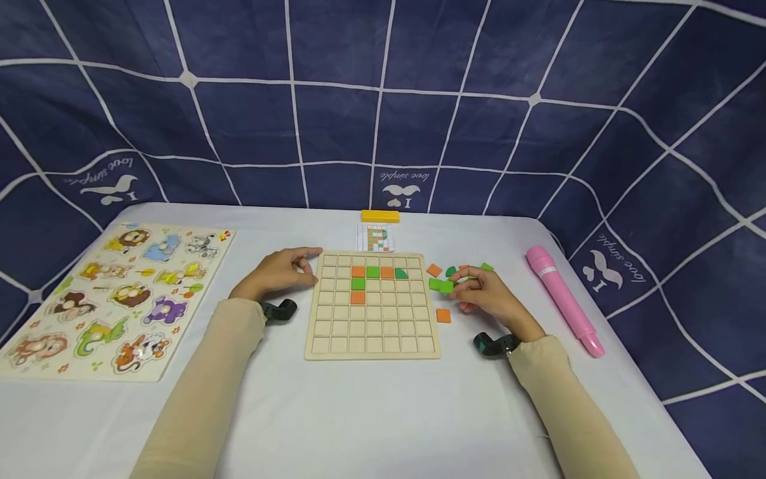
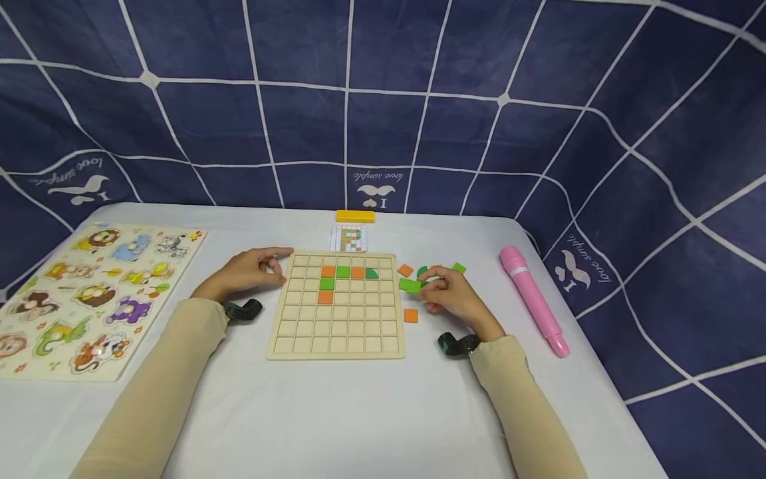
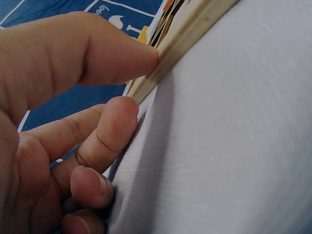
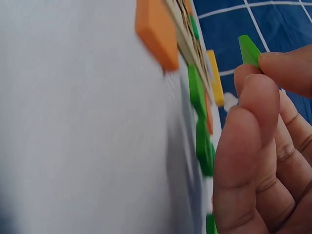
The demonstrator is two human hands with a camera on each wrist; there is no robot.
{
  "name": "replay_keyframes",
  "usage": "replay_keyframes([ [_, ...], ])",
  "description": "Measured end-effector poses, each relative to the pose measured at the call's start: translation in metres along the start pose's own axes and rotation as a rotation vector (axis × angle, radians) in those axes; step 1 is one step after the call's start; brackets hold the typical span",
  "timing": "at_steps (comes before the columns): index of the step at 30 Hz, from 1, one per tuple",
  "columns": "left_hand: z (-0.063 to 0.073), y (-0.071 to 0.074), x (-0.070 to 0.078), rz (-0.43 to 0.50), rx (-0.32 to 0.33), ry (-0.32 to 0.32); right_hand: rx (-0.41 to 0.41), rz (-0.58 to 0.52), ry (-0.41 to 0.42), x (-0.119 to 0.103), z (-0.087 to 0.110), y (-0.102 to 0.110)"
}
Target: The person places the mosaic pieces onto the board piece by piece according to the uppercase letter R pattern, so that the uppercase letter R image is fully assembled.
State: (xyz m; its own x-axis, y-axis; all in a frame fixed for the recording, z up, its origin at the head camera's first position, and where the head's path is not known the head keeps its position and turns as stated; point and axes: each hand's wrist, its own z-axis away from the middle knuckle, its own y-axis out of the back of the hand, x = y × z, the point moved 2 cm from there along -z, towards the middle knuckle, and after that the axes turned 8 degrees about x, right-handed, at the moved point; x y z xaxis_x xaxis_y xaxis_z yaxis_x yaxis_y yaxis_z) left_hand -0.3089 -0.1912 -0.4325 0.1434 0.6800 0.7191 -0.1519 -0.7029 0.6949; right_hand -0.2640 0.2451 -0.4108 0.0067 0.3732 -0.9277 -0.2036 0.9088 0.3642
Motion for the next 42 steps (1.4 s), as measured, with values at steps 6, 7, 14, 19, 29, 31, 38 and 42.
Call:
replay_keyframes([
  [6, 0.004, 0.000, -0.001, 0.009, -0.004, 0.020, -0.045, -0.001, 0.010, -0.010, -0.009, -0.022],
  [7, 0.004, 0.000, -0.001, 0.012, -0.005, 0.020, -0.054, -0.005, 0.013, -0.012, -0.010, -0.026],
  [14, 0.002, 0.002, 0.002, 0.015, 0.005, -0.012, -0.086, 0.014, -0.014, -0.025, -0.021, -0.047],
  [19, -0.001, 0.003, 0.002, 0.009, 0.006, -0.019, -0.119, -0.005, -0.008, -0.036, -0.025, -0.063],
  [29, 0.000, 0.003, 0.002, 0.005, -0.003, -0.012, -0.182, -0.014, 0.006, -0.044, -0.031, -0.090],
  [31, 0.000, 0.003, 0.003, 0.005, 0.000, -0.008, -0.196, -0.013, 0.011, -0.046, -0.032, -0.095],
  [38, 0.002, 0.001, 0.003, 0.009, 0.003, -0.005, -0.227, -0.015, 0.010, -0.048, -0.033, -0.108],
  [42, 0.002, 0.002, 0.002, 0.012, 0.009, -0.008, -0.226, -0.012, 0.004, -0.047, -0.034, -0.112],
])
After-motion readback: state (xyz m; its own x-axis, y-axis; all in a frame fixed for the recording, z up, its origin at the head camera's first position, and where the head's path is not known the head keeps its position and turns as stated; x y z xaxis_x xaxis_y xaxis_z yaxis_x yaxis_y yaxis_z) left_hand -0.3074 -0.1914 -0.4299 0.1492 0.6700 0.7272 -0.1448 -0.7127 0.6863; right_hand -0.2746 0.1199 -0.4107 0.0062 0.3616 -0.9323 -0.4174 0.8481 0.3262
